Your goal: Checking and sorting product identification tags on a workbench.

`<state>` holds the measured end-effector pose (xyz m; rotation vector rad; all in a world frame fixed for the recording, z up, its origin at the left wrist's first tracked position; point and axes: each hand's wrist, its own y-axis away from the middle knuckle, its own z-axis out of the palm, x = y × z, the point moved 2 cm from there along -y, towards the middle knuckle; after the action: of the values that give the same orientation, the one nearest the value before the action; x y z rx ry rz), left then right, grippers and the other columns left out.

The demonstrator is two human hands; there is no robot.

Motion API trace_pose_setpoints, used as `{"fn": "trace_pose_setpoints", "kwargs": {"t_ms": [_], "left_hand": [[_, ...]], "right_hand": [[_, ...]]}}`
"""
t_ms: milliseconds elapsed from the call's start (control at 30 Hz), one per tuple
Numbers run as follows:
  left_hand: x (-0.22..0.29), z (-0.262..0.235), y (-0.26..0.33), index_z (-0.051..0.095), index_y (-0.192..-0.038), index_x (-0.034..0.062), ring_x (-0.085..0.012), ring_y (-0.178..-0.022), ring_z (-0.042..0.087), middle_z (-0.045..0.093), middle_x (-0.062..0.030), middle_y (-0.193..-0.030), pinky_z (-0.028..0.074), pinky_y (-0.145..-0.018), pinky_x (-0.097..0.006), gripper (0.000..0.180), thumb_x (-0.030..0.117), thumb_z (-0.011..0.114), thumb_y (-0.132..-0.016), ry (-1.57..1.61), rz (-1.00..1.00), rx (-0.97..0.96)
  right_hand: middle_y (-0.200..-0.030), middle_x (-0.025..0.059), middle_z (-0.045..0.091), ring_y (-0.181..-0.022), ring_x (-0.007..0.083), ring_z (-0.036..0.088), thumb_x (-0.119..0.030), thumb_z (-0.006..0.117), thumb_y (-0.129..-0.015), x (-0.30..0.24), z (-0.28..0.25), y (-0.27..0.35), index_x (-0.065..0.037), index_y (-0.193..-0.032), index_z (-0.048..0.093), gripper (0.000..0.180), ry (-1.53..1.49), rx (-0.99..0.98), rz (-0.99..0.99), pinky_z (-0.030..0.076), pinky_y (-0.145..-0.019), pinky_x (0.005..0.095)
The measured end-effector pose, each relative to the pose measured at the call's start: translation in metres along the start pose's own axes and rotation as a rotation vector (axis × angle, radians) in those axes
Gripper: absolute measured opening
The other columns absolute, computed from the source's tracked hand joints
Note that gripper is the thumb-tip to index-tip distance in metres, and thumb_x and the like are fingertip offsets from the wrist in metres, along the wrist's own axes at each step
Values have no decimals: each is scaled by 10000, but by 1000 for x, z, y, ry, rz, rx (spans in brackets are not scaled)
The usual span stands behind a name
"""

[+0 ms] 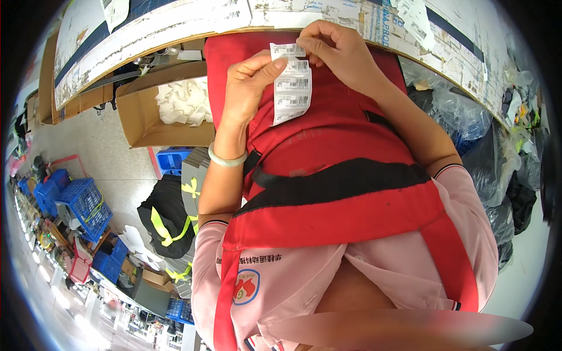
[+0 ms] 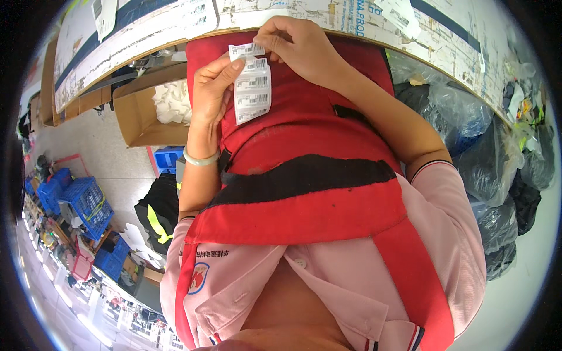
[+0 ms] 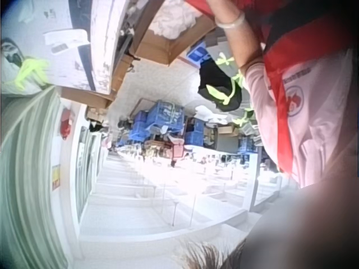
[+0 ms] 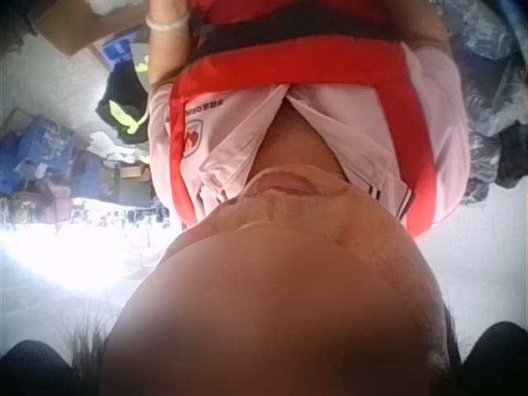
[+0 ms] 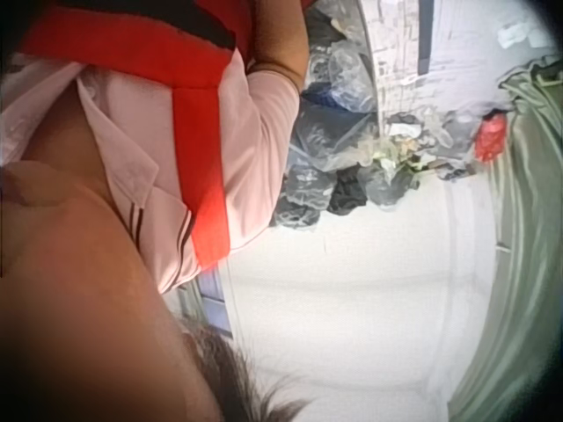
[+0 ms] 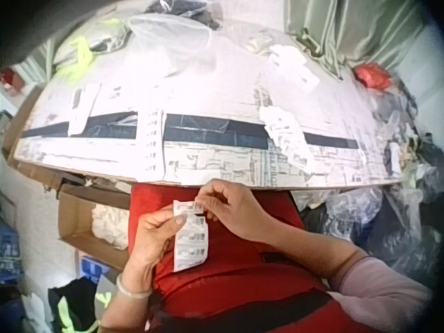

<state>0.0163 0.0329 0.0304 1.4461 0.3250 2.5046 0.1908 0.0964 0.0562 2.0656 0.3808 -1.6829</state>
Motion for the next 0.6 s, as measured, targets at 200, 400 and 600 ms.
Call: {"fn": "trace_pose_setpoints", "kwargs": {"t_ms": [200, 400, 600], "left_hand": [[-21, -35, -8, 675, -981, -30, -106, -752, 623, 674, -55, -836, 511, -691, -218, 135, 55, 634, -884, 109, -97, 2], [-27, -49, -12, 659, -992, -44, -151, -756, 670, 693, -113, -896, 549, -675, -247, 144, 53, 614, -895, 220, -107, -26], [-28, -48, -13, 657, -982, -46, -152, -763, 666, 690, -112, -889, 547, -687, -247, 136, 50, 609, -898, 243, -108, -1]], "right_hand": [[-675, 71, 601, -597, 112, 586, -170, 607, -902, -12, -22, -27, 1, -868, 568, 178, 146, 192, 47, 477, -522, 262], [-694, 72, 597, -564, 120, 581, -134, 553, -931, -9, -34, -39, 40, -911, 580, 177, 130, 66, 144, 502, -522, 246], [-684, 75, 599, -564, 125, 586, -128, 563, -922, -15, -32, -42, 52, -907, 592, 184, 160, 3, 192, 499, -514, 244]]}}
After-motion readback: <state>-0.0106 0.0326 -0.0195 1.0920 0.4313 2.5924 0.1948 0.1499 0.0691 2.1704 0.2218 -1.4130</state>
